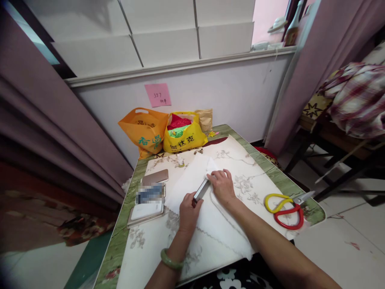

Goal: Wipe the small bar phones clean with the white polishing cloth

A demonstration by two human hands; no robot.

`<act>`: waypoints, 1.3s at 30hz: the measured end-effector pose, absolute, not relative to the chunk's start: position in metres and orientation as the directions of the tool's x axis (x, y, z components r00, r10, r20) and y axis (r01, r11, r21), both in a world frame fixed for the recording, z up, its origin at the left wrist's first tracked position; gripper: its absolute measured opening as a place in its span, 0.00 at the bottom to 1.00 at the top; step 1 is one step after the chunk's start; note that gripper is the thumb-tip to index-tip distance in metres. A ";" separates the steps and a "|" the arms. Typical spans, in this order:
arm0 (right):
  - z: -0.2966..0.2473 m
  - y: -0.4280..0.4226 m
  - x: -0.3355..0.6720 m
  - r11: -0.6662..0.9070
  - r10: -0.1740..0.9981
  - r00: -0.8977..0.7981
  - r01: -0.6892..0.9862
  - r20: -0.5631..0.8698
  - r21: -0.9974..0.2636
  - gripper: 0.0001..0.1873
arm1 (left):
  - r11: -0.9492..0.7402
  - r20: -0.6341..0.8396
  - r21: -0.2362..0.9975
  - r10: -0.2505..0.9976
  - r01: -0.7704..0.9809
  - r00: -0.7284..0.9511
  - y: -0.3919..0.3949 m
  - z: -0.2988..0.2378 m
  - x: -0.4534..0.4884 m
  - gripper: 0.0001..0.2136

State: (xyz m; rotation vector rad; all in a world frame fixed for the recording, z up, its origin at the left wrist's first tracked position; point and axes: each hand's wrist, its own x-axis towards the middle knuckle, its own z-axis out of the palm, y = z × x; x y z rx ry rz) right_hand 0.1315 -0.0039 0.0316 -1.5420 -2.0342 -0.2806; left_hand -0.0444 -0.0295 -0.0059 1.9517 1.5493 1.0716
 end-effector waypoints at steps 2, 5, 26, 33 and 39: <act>0.033 -0.001 0.135 0.274 0.833 -0.142 0.946 0.535 -0.174 0.18 | -0.280 0.304 0.727 0.950 0.627 0.071 -0.030 -0.006 -0.045 0.10; 0.033 -0.007 0.132 0.311 0.824 -0.161 0.930 0.543 -0.197 0.18 | -0.290 0.310 0.726 0.947 0.623 0.080 -0.030 -0.005 -0.045 0.09; 0.028 -0.027 0.127 0.408 0.804 -0.268 0.898 0.531 -0.163 0.31 | -0.330 0.345 0.683 0.932 0.651 0.110 -0.030 -0.006 -0.044 0.08; 0.026 -0.042 0.119 0.568 0.744 -0.439 0.812 0.504 -0.131 0.31 | -0.319 0.354 0.673 0.931 0.667 0.089 -0.029 -0.009 -0.045 0.04; 0.023 -0.034 0.122 0.387 0.823 -0.266 0.909 0.502 -0.152 0.35 | -0.324 0.343 0.677 0.933 0.660 0.106 -0.029 -0.004 -0.045 0.07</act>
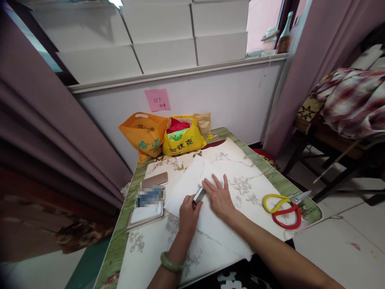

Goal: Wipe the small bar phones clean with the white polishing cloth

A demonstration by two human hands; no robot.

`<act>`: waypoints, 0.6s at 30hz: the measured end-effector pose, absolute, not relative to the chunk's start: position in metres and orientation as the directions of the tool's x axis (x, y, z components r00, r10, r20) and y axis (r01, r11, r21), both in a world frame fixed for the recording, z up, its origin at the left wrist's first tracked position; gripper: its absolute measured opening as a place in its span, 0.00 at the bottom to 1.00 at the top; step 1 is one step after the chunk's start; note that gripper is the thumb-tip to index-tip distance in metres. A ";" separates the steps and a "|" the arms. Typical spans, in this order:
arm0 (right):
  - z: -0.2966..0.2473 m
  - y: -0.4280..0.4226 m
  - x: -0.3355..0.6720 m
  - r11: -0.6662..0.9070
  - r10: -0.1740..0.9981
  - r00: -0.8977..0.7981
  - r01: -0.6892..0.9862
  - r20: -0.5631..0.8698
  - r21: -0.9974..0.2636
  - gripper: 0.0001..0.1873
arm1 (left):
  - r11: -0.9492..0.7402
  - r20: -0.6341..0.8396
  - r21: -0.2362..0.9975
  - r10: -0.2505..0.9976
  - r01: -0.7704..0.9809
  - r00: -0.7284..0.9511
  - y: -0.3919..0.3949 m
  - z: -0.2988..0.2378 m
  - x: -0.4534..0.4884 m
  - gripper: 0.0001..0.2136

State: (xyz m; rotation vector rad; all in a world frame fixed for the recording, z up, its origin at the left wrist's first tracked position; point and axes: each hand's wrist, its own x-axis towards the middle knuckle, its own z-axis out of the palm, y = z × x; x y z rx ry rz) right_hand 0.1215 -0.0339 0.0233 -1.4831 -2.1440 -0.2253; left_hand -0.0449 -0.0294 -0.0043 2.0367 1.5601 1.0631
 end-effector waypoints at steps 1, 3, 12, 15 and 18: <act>0.022 -0.038 0.118 0.446 0.804 -0.329 0.885 0.496 -0.135 0.34 | -0.320 0.342 0.678 0.934 0.661 0.102 -0.029 -0.005 -0.045 0.06; 0.020 -0.044 0.114 0.556 0.754 -0.448 0.824 0.481 -0.104 0.33 | -0.312 0.343 0.677 0.935 0.666 0.089 -0.029 -0.007 -0.045 0.04; 0.020 -0.035 0.120 0.373 0.862 -0.295 0.919 0.412 -0.124 0.34 | -0.327 0.347 0.683 0.932 0.654 0.104 -0.028 -0.006 -0.044 0.07; 0.019 -0.044 0.115 0.584 0.759 -0.511 0.809 0.403 -0.073 0.34 | -0.319 0.351 0.680 0.932 0.661 0.090 -0.028 -0.007 -0.044 0.04; 0.020 -0.042 0.119 0.500 0.810 -0.423 0.860 0.407 -0.103 0.36 | -0.329 0.354 0.689 0.930 0.646 0.097 -0.028 -0.008 -0.045 0.05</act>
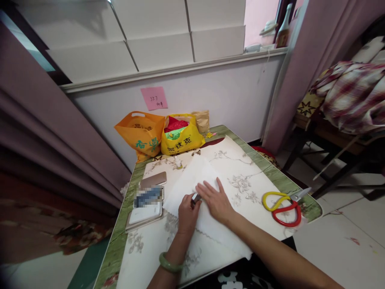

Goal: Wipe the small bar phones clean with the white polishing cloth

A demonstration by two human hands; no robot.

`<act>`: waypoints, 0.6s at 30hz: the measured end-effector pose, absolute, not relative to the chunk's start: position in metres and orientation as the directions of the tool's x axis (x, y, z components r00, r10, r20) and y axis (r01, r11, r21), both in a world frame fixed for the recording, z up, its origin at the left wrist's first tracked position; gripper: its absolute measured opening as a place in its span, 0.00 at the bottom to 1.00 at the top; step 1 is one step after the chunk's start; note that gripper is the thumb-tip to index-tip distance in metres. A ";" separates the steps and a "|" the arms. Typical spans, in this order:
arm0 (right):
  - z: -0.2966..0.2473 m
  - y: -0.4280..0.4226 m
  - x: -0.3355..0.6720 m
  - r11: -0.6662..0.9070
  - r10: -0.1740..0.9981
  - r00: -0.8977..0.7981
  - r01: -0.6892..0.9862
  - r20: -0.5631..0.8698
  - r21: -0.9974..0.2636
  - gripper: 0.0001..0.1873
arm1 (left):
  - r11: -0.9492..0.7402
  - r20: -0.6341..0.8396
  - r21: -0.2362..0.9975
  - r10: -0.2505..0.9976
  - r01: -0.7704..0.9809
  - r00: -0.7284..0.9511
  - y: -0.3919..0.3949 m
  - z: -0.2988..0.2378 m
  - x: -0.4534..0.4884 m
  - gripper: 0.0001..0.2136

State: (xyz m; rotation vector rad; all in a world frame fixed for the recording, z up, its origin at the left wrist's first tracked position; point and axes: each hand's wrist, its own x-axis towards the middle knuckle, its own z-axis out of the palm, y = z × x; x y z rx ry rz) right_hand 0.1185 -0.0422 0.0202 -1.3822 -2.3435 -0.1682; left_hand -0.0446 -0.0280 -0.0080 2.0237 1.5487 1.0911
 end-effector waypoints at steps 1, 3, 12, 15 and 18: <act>0.021 -0.040 0.120 0.433 0.842 -0.352 0.893 0.408 -0.123 0.36 | -0.337 0.357 0.690 0.928 0.641 0.104 -0.028 -0.008 -0.045 0.07; 0.022 -0.038 0.122 0.377 0.865 -0.292 0.915 0.409 -0.143 0.36 | -0.347 0.361 0.685 0.925 0.640 0.114 -0.028 -0.008 -0.045 0.08; 0.023 -0.047 0.116 0.380 0.865 -0.281 0.908 0.415 -0.176 0.34 | -0.350 0.370 0.675 0.922 0.650 0.113 -0.028 -0.008 -0.044 0.09; 0.021 -0.050 0.113 0.451 0.833 -0.357 0.881 0.422 -0.144 0.33 | -0.331 0.368 0.665 0.925 0.669 0.091 -0.028 -0.006 -0.044 0.04; 0.020 -0.050 0.114 0.561 0.778 -0.477 0.821 0.409 -0.109 0.33 | -0.310 0.359 0.664 0.930 0.681 0.074 -0.028 -0.005 -0.043 0.03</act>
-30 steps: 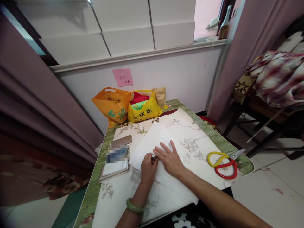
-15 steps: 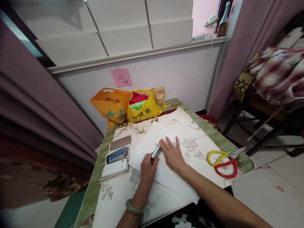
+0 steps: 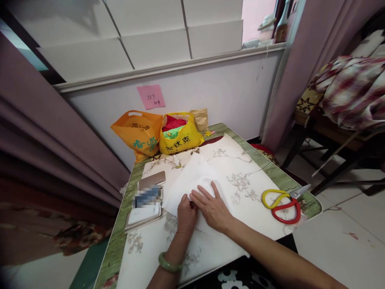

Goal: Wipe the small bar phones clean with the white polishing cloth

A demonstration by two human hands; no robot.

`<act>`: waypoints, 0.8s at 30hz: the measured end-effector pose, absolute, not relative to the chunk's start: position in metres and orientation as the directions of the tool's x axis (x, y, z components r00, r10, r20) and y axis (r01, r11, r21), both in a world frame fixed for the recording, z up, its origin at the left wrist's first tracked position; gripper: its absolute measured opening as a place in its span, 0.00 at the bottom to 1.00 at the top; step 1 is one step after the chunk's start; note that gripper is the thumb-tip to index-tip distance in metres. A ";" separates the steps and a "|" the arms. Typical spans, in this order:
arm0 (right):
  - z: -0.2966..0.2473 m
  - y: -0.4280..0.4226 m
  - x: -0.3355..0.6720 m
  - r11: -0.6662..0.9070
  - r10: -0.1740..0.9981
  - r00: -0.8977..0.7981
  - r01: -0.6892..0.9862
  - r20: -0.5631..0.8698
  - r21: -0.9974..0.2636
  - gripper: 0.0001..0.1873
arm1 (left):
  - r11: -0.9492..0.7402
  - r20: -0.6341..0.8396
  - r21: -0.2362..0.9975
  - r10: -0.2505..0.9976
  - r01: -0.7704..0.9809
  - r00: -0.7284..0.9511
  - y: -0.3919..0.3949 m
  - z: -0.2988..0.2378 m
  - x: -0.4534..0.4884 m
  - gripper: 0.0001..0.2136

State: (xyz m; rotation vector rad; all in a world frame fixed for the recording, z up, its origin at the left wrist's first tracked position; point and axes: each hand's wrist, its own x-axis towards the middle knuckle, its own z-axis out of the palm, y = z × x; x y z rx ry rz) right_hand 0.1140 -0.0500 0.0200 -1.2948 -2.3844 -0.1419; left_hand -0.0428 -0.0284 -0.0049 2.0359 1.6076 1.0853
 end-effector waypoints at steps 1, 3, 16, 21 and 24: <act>0.020 -0.049 0.115 0.524 0.799 -0.439 0.843 0.411 -0.120 0.34 | -0.314 0.356 0.669 0.931 0.674 0.080 -0.029 -0.004 -0.043 0.02; 0.020 -0.046 0.116 0.380 0.863 -0.287 0.911 0.417 -0.160 0.34 | -0.329 0.353 0.680 0.930 0.656 0.100 -0.029 -0.004 -0.042 0.06; 0.025 -0.035 0.119 0.320 0.884 -0.235 0.934 0.405 -0.157 0.32 | -0.321 0.331 0.691 0.937 0.647 0.112 -0.028 -0.004 -0.043 0.08; 0.021 -0.038 0.114 0.533 0.801 -0.446 0.834 0.399 -0.140 0.31 | -0.320 0.342 0.673 0.934 0.667 0.103 -0.028 -0.004 -0.044 0.03; 0.021 -0.031 0.118 0.353 0.891 -0.263 0.914 0.371 -0.200 0.37 | -0.331 0.339 0.686 0.933 0.648 0.117 -0.029 -0.004 -0.044 0.07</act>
